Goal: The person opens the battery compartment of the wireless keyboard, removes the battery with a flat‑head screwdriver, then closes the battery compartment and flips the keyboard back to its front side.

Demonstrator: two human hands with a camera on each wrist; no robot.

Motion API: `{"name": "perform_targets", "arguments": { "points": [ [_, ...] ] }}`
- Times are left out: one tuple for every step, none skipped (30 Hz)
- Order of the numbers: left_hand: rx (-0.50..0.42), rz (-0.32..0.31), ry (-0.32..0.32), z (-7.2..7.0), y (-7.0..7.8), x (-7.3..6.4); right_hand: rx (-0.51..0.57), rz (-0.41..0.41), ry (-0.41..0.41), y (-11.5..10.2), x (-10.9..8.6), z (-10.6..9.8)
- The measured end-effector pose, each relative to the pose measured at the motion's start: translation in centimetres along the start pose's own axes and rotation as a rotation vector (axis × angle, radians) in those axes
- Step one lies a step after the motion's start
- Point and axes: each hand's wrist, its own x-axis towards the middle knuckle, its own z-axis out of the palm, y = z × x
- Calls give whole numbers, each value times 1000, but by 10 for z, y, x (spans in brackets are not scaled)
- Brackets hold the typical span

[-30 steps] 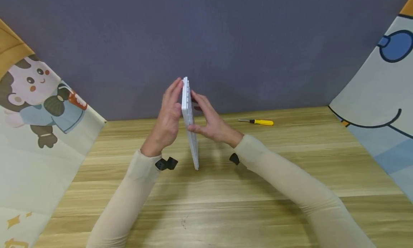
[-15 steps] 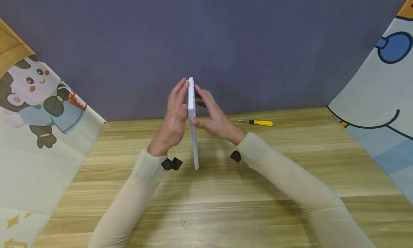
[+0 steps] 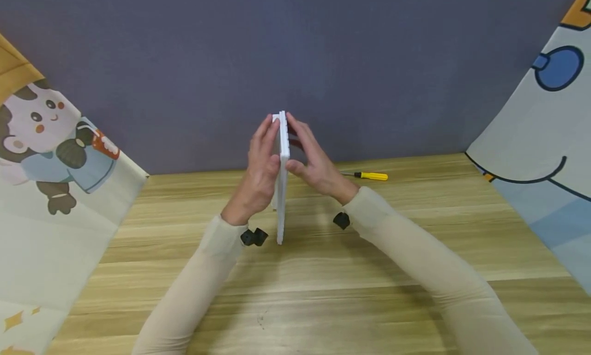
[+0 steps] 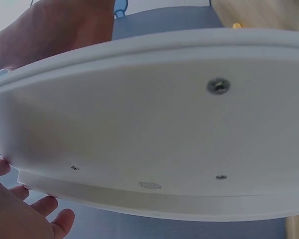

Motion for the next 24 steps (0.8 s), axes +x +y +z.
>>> {"name": "perform_targets", "arguments": {
  "points": [
    [2,2,-2,1,0,0,1,-3,1,-1,0,-1],
    [6,1,-6,2,0,0,0,-7,2,-1,-1,-1],
    [10,-5,-12,3,0,-1,-3,-14,5,-2,-1,-3],
    [17,-9,-19,4,0,-1,-6,-19,5,-2,-1,-4],
    [26,-11,-23,5,0,-1,-9,-26,6,-2,-1,-5],
    [34,-13,-28,6,-1,-2,-15,-33,5,-3,-2,-7],
    [41,-14,-33,8,-1,-2,-20,-38,4,-3,-3,-9],
    [47,-15,-40,10,-2,-3,-26,-39,1,-3,-3,-11],
    [53,-16,-46,11,-3,-3,-31,-36,-2,-3,-4,-13],
    [61,-15,-53,13,-3,-4,-35,-35,-6,-3,-5,-15],
    [67,-15,-58,15,-3,-4,-41,-33,-9,-2,-7,-18],
    [68,-16,-65,16,-4,-4,-46,-29,-14,-1,-8,-20],
    [69,-15,-71,18,-4,-5,-49,-25,-19,0,-9,-23],
    [72,-15,-77,19,-4,-5,-52,-26,-22,4,-11,-25],
    [75,-17,-82,20,-4,-6,-58,-27,-24,9,-12,-27],
    [76,-18,-88,21,-4,-7,-66,-28,-26,14,-14,-29],
    [76,-18,-93,22,-5,-7,-75,-30,-27,19,-15,-31],
    [74,-21,-99,23,-5,-8,-82,-32,-28,24,-16,-33],
    [74,-23,-105,24,-5,-8,-87,-38,-28,29,-18,-35],
    [75,-22,-111,25,-6,-9,-93,-45,-26,34,-19,-37],
    [76,-23,-117,25,-6,-9,-99,-49,-26,36,-20,-38],
    [79,-22,-123,26,-6,-9,-102,-52,-28,38,-21,-40],
    [81,-25,-131,26,-7,-10,-101,-55,-29,39,-22,-42],
    [84,-30,-140,26,-7,-10,-102,-58,-31,40,-23,-43]
  ]
}}
